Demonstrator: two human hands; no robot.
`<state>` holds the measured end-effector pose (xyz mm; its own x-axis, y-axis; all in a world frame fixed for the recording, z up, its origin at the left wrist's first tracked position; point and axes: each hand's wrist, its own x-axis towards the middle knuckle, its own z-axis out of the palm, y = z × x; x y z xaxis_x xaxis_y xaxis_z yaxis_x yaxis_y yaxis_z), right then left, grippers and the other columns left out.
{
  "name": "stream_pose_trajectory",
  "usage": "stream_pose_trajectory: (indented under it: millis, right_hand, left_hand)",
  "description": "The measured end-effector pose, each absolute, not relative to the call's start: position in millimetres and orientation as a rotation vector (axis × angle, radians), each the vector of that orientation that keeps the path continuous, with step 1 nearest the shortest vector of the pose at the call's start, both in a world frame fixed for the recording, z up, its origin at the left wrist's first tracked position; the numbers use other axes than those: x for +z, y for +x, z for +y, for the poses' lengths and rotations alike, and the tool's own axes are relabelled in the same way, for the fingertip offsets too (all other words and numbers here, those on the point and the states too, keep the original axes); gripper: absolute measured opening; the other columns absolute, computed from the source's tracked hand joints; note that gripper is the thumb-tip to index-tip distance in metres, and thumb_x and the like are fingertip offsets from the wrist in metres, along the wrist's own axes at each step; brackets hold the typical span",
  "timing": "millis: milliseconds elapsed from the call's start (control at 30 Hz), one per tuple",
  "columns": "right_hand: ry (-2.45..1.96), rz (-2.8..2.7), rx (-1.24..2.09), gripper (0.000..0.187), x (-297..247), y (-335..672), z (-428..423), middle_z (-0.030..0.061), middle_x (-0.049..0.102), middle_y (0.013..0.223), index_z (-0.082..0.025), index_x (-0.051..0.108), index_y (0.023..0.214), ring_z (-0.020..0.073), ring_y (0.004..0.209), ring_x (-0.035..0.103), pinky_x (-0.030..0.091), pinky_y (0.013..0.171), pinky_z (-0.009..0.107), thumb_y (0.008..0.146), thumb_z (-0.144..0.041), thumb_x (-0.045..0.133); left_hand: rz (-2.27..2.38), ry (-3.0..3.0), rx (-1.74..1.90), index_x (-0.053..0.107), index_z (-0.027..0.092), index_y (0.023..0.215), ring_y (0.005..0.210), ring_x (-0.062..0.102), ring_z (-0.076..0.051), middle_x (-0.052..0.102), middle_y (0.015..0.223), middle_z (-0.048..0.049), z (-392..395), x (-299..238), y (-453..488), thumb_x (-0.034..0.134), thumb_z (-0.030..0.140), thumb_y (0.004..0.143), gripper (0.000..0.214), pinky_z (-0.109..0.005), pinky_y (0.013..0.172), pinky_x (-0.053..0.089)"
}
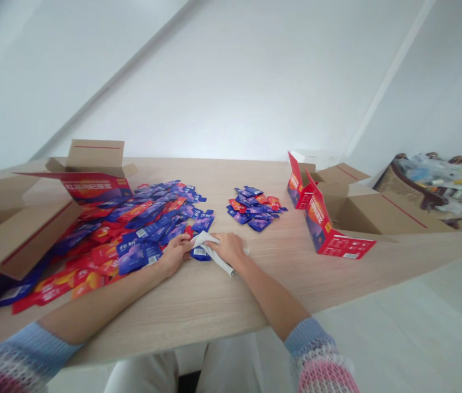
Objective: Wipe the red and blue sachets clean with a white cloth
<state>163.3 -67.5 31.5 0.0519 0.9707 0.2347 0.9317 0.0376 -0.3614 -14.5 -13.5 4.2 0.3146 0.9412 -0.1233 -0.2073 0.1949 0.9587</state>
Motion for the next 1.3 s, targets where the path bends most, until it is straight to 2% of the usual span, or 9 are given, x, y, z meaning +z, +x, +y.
stream_pose_trajectory:
  millis: [200, 400, 600, 767, 867, 1000, 1067, 1200, 1300]
  right_hand:
    - [-1.868, -1.882, 0.141, 0.04, 36, 167, -68, -0.0019, 0.072, 0.102, -0.041, 0.065, 0.113, 0.0196, 0.095, 0.067, 0.046, 0.075, 0.025, 0.084, -0.064, 0.049]
    - [-1.753, -1.867, -0.006, 0.039, 31, 171, -71, -0.0002, 0.071, 0.107, -0.035, 0.065, 0.116, 0.0177, 0.097, 0.066, 0.046, 0.082, 0.024, 0.084, -0.056, 0.055]
    - [-1.397, -1.887, -0.295, 0.038, 10, 184, -63, 0.0077, 0.072, 0.098, -0.024, 0.069, 0.112, 0.0193, 0.089, 0.066, 0.044, 0.084, 0.027, 0.083, -0.047, 0.063]
    - [-1.385, -1.889, -0.189, 0.035, 10, 185, -62, 0.0068, 0.071, 0.102, -0.025, 0.068, 0.113, 0.02, 0.092, 0.066, 0.045, 0.084, 0.029, 0.083, -0.043, 0.064]
    - [-1.42, -1.888, 0.064, 0.04, 15, 183, -63, 0.002, 0.069, 0.11, -0.029, 0.063, 0.121, 0.0198, 0.097, 0.065, 0.047, 0.083, 0.028, 0.083, -0.041, 0.063]
    - [-1.388, -2.055, 0.309, 0.045, 19, 177, -66, -0.0033, 0.067, 0.116, -0.033, 0.057, 0.126, 0.0187, 0.101, 0.064, 0.047, 0.082, 0.025, 0.082, -0.034, 0.062]
    - [-1.46, -2.098, 0.282, 0.039, 20, 171, -66, -0.0044, 0.068, 0.112, -0.035, 0.06, 0.122, 0.0179, 0.098, 0.065, 0.046, 0.079, 0.023, 0.083, -0.034, 0.059]
    - [-1.748, -2.032, 0.081, 0.03, 19, 162, -62, -0.0008, 0.07, 0.106, -0.034, 0.064, 0.114, 0.0186, 0.093, 0.064, 0.044, 0.075, 0.024, 0.089, -0.044, 0.052]
    - [-1.91, -1.996, -0.051, 0.029, 18, 160, -58, 0.0033, 0.069, 0.102, -0.03, 0.064, 0.112, 0.0191, 0.09, 0.063, 0.041, 0.074, 0.026, 0.092, -0.043, 0.049]
  left_hand:
    - [0.818, 1.007, 0.943, 0.041, 0.014, 0.116, 0.058, 0.062, -0.011, 0.053, 0.057, 0.0092, -15, 6, -21, 0.082, 0.018, 0.061, 0.069, -0.026, 0.065, 0.054]
    - [0.804, 0.935, 1.002, 0.037, 0.01, 0.123, 0.065, 0.066, -0.014, 0.059, 0.061, 0.005, -23, 10, -19, 0.078, 0.011, 0.067, 0.07, -0.03, 0.071, 0.058]
    - [0.737, 0.846, 0.965, 0.05, 0.012, 0.106, 0.074, 0.068, -0.017, 0.068, 0.081, -0.0055, -35, 14, -20, 0.074, 0.01, 0.072, 0.042, -0.032, 0.074, 0.058]
    - [0.627, 0.808, 0.812, 0.062, 0.009, 0.098, 0.082, 0.067, -0.015, 0.068, 0.091, -0.0087, -33, 11, -23, 0.068, 0.01, 0.077, 0.023, -0.029, 0.082, 0.054]
    - [0.509, 0.676, 0.717, 0.063, 0.011, 0.088, 0.079, 0.066, -0.014, 0.066, 0.076, -0.0043, -35, 8, -24, 0.071, 0.016, 0.077, 0.014, -0.026, 0.082, 0.052]
    - [0.297, 0.543, 0.471, 0.061, 0.014, 0.075, 0.077, 0.064, -0.016, 0.051, 0.052, 0.0013, -37, 10, -24, 0.071, 0.039, 0.077, 0.027, -0.028, 0.082, 0.05]
    - [0.284, 0.565, 0.412, 0.062, 0.014, 0.074, 0.066, 0.061, -0.012, 0.046, 0.047, 0.004, -34, 13, -23, 0.074, 0.035, 0.075, 0.024, -0.026, 0.08, 0.049]
    - [0.431, 0.7, 0.33, 0.064, 0.011, 0.078, 0.056, 0.057, -0.009, 0.044, 0.045, 0.0067, -25, 19, -20, 0.075, 0.009, 0.067, 0.016, -0.025, 0.076, 0.049]
    - [0.673, 0.777, 0.268, 0.059, 0.011, 0.063, 0.049, 0.054, -0.007, 0.048, 0.045, 0.0056, -21, 23, -12, 0.067, -0.003, 0.062, 0.016, -0.022, 0.069, 0.05]
